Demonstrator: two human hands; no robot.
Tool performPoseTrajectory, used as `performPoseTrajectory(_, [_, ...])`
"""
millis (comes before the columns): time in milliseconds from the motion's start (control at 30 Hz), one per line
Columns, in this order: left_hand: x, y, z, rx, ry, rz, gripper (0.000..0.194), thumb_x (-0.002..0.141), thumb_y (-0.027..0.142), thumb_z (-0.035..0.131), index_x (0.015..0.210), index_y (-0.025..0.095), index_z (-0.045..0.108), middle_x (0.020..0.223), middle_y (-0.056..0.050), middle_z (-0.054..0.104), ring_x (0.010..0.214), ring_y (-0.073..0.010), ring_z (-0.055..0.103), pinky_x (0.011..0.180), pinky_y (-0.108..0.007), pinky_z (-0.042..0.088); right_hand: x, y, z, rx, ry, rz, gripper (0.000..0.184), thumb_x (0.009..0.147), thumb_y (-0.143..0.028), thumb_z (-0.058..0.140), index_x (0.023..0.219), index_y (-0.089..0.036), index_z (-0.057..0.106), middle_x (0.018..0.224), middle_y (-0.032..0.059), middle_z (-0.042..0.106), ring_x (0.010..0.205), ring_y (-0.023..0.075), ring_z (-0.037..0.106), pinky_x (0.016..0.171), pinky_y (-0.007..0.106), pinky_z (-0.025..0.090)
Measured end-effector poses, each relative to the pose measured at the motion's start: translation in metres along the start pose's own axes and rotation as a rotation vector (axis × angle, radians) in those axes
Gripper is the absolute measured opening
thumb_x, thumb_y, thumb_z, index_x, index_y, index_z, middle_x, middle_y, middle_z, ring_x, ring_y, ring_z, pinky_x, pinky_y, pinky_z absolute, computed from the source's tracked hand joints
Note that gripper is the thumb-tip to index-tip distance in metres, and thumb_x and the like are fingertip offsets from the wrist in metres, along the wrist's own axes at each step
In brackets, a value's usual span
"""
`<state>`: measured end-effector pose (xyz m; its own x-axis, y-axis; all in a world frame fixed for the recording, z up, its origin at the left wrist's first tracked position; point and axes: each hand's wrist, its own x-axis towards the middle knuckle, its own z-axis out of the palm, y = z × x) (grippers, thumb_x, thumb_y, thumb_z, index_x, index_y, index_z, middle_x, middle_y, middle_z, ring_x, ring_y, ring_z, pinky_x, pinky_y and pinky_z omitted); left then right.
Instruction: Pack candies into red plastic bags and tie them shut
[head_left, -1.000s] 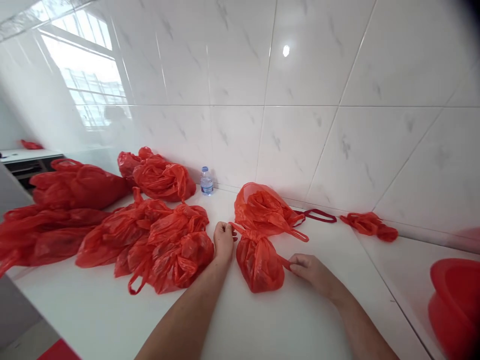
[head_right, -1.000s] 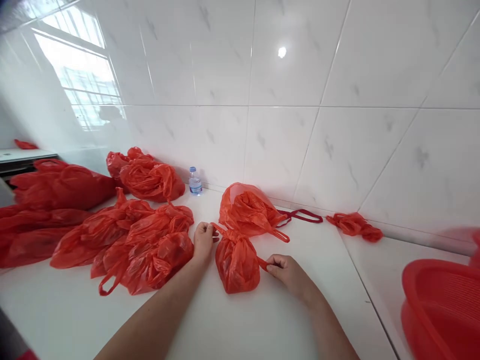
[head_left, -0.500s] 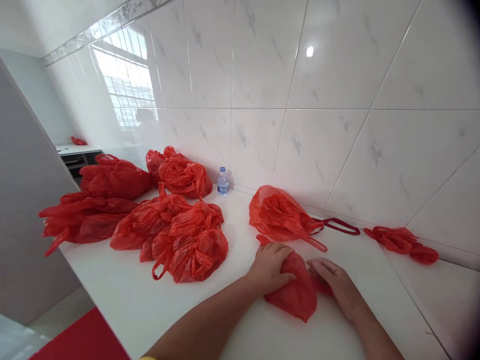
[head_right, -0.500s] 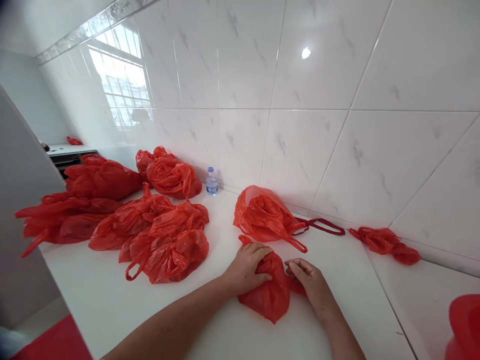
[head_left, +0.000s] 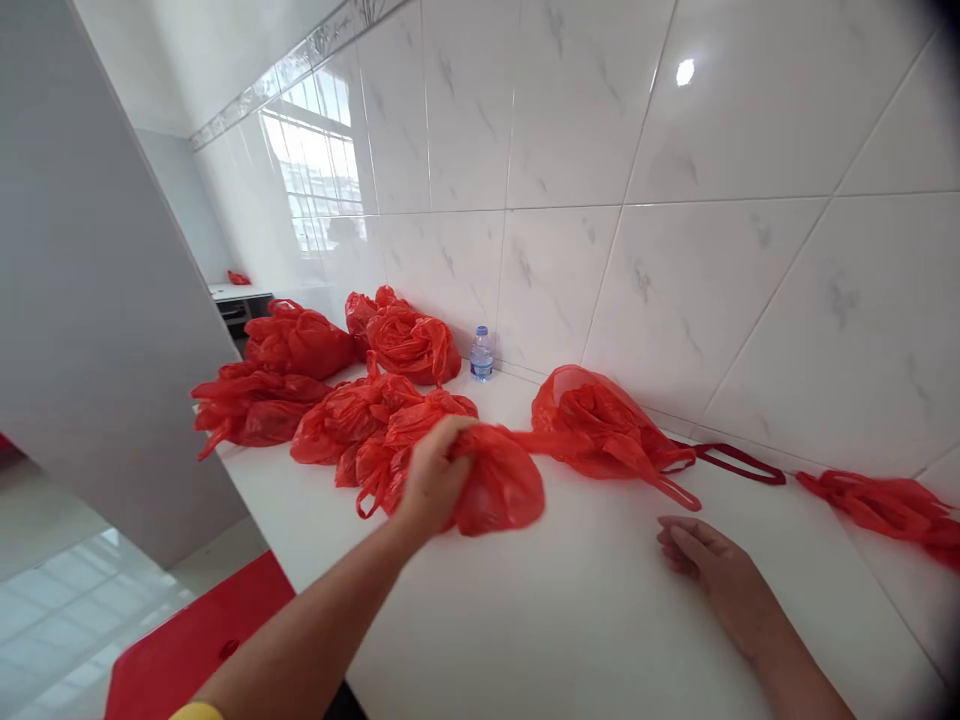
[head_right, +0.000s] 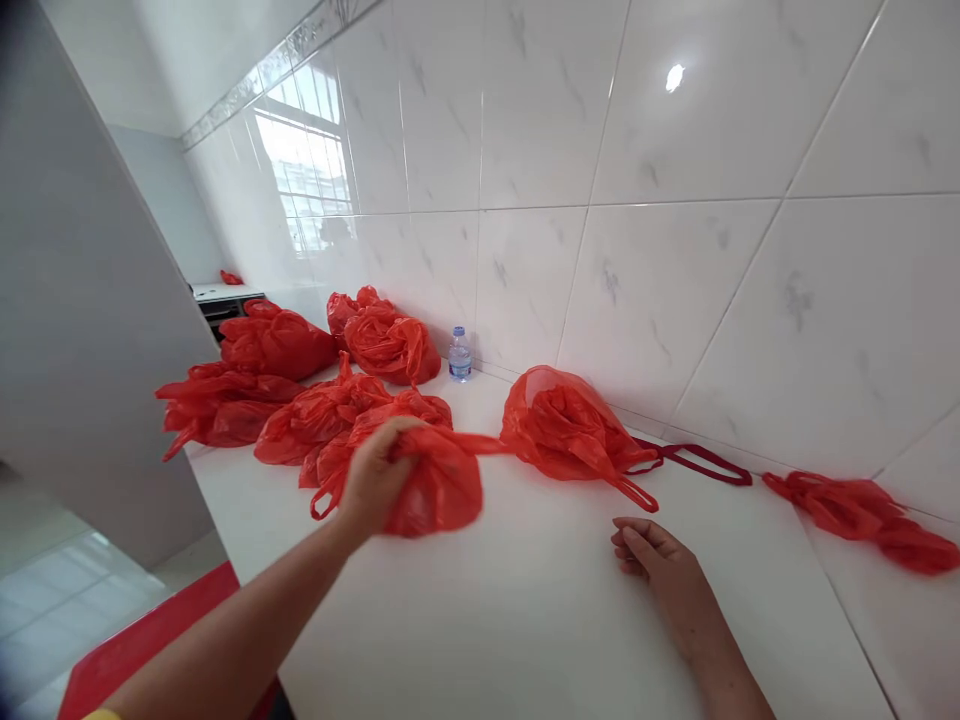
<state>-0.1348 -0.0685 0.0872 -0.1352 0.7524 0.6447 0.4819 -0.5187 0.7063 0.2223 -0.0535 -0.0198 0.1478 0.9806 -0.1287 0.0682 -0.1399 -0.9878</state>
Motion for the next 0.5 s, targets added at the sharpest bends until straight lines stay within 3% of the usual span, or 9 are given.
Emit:
performPoseTrajectory(167, [0.038,-0.015,-0.079,0.264,0.448,0.099,0.031,0.074,0.018,0.052,0.105,0.019,0.058,0.098,-0.001,0.062,0.092,-0.0181,0.057,0.088,-0.033,0.046,-0.009,-0.011,0.012,-0.115,0.056,-0.003,0.037,0.065,-0.045,0.068,0.093,-0.020,0.068,0.085,0.0064,0.069,0.077,0.0215,0.064,0.074,0.034,0.053])
performPoseTrajectory(233, [0.040,-0.034,-0.094,0.449,0.528,0.090,0.046,0.076,0.022,0.055,0.121,0.021,0.051,0.123,-0.004,0.054,0.113,-0.0212,0.049,0.100,-0.039,0.038,-0.012,-0.016,0.016,-0.117,0.054,-0.027,0.035,0.067,-0.045,0.066,0.091,-0.020,0.068,0.083,0.0055,0.068,0.078,0.0208,0.064,0.074,0.033,0.053])
performPoseTrajectory(267, [0.037,-0.046,-0.097,0.544,0.548,0.053,0.061,0.073,0.025,0.060,0.131,0.022,0.043,0.139,-0.006,0.039,0.126,-0.0255,0.038,0.105,-0.043,0.031,-0.014,-0.018,0.017,-0.116,0.054,-0.041,0.033,0.068,-0.044,0.065,0.091,-0.020,0.067,0.083,0.0051,0.068,0.079,0.0205,0.064,0.074,0.032,0.052])
performPoseTrajectory(333, [0.025,-0.070,-0.097,0.677,0.455,-0.146,0.080,0.073,0.038,0.063,0.142,0.022,0.027,0.151,-0.011,0.020,0.136,-0.0347,0.021,0.106,-0.054,0.024,-0.015,-0.019,0.020,-0.130,0.058,-0.059,0.031,0.069,-0.043,0.063,0.090,-0.020,0.067,0.083,0.0046,0.068,0.079,0.0201,0.064,0.073,0.032,0.052])
performPoseTrajectory(400, [0.009,-0.092,-0.091,0.760,0.215,-0.328,0.079,0.077,0.053,0.056,0.143,0.025,0.025,0.153,-0.014,0.012,0.136,-0.0412,0.017,0.099,-0.063,0.026,-0.015,-0.016,0.023,-0.172,0.072,-0.073,0.030,0.071,-0.043,0.059,0.090,-0.020,0.065,0.081,0.0041,0.067,0.076,0.0198,0.064,0.071,0.033,0.051])
performPoseTrajectory(500, [-0.008,-0.113,-0.082,0.914,-0.102,-0.292,0.070,0.080,0.060,0.045,0.142,0.030,0.030,0.153,-0.014,0.015,0.137,-0.0412,0.015,0.096,-0.068,0.024,-0.016,-0.009,0.032,-0.378,0.183,-0.195,0.027,0.077,-0.039,0.050,0.093,-0.021,0.063,0.089,0.0048,0.065,0.078,0.0205,0.062,0.072,0.035,0.050])
